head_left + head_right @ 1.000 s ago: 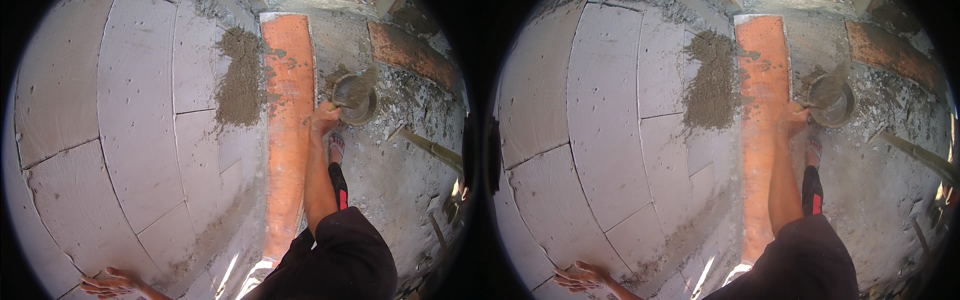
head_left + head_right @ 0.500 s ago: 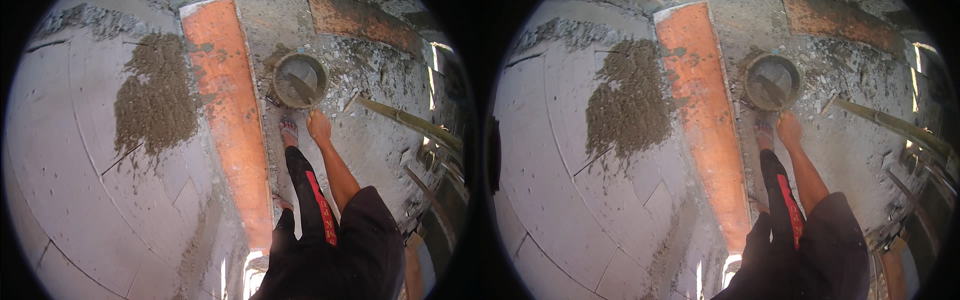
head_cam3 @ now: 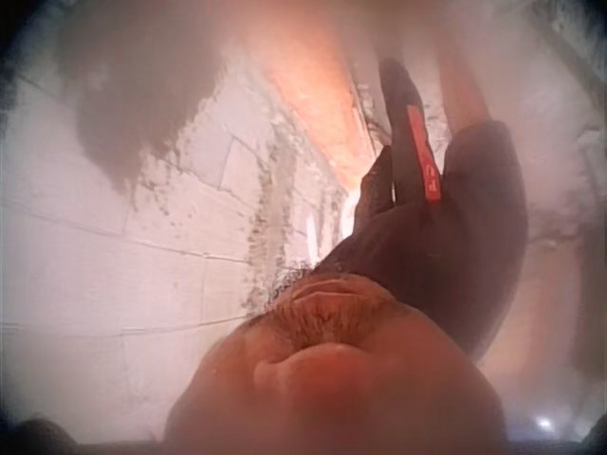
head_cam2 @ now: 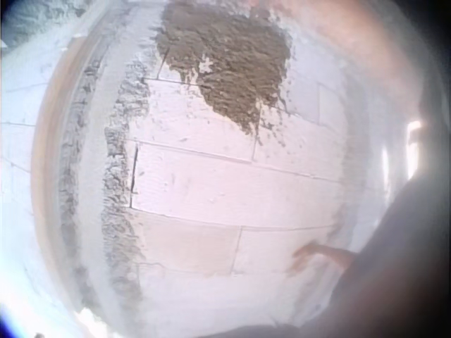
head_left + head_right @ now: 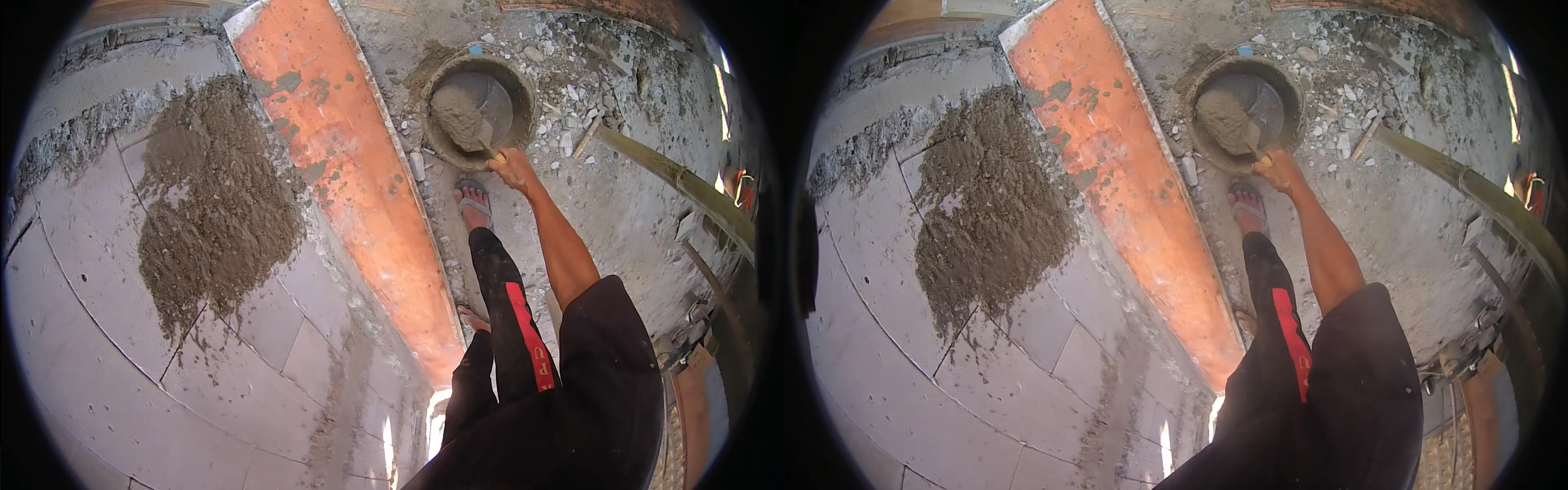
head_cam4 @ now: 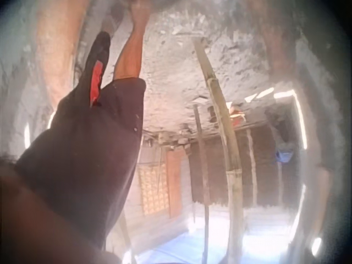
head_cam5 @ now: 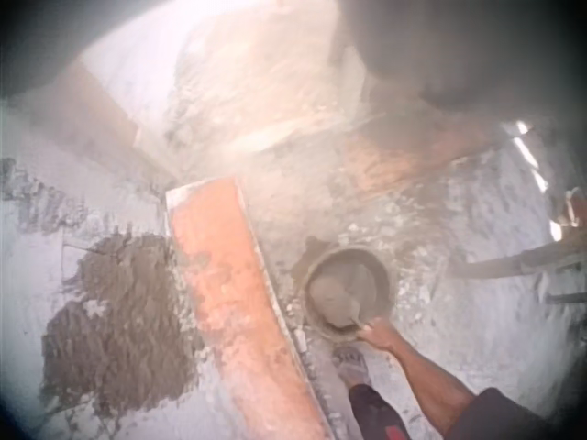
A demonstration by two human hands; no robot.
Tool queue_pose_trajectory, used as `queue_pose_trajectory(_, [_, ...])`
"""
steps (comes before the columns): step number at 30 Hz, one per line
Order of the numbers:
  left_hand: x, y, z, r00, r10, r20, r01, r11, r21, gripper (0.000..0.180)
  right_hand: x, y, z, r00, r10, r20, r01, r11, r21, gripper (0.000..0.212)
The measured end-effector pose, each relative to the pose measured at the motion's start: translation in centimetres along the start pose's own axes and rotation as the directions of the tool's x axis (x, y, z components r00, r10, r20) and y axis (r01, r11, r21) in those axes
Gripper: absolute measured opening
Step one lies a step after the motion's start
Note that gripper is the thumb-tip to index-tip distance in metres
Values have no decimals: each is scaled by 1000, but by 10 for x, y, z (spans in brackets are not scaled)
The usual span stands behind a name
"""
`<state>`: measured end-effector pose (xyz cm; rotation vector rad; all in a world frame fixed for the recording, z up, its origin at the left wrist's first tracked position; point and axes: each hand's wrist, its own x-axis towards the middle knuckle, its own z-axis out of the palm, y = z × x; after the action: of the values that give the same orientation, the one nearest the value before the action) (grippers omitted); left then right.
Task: The person applies mortar to a concrete block wall using a trowel, scooping the mixture from a bucket.
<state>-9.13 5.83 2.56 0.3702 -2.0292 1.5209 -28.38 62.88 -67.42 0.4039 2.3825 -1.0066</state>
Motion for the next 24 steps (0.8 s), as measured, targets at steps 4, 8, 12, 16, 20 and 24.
queue_pose_trajectory(4, [-2,-6,-8,997,-64,-30,64,998,-5,91,-50,-3,-11,971,-130,-201,166,971,172,31])
queue_pose_trajectory(8, [-2,-11,-13,989,-143,-33,142,990,-20,91,-49,-24,-7,988,102,115,-151,778,610,23])
queue_pose_trajectory(12, [9,-49,-11,983,-176,-50,171,982,-84,85,-89,-109,-44,988,112,104,-145,487,861,18])
queue_pose_trajectory(16, [69,-53,-8,975,10,-223,-4,1000,26,73,-152,-151,-112,971,213,-112,22,385,923,16])
queue_pose_trajectory(20, [66,-70,18,984,-45,-173,43,999,-15,78,-138,-181,-112,670,425,-608,110,754,648,26])
queue_pose_trajectory(24, [65,-69,20,991,16,-132,-3,996,93,78,-87,-235,-31,242,331,-912,-14,941,337,36])
